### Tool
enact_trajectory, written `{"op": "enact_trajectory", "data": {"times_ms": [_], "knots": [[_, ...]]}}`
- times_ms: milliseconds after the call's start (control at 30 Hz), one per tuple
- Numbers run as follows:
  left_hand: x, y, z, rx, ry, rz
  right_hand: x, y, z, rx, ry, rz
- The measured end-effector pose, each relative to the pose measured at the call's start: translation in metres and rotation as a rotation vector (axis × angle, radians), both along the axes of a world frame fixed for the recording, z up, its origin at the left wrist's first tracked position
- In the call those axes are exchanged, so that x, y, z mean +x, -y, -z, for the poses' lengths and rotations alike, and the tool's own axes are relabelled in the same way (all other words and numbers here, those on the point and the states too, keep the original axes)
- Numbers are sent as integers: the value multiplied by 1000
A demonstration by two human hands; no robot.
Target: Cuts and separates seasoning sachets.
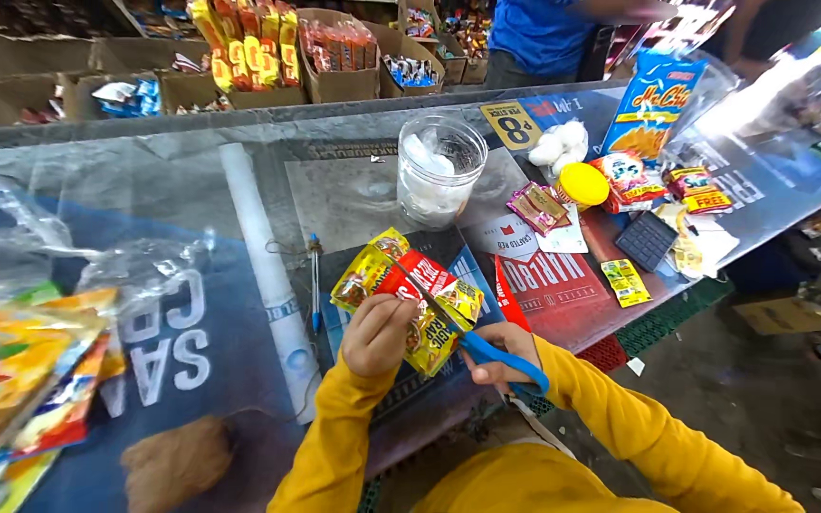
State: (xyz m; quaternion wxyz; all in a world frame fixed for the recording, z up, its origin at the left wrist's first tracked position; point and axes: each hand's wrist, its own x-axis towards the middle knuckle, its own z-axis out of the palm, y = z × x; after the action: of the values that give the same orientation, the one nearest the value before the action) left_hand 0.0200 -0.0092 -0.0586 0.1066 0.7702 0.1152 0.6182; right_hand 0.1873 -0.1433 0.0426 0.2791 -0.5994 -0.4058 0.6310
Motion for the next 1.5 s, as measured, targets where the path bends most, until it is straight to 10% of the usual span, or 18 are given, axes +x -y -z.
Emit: {"op": "enact_trajectory", "data": {"times_ms": [1067,1500], "knots": [[1,1,3,-235,131,17,4,-11,-2,1,-75,-67],[0,-4,-6,-505,399,66,-9,-13,56,301,-647,-73]]}}
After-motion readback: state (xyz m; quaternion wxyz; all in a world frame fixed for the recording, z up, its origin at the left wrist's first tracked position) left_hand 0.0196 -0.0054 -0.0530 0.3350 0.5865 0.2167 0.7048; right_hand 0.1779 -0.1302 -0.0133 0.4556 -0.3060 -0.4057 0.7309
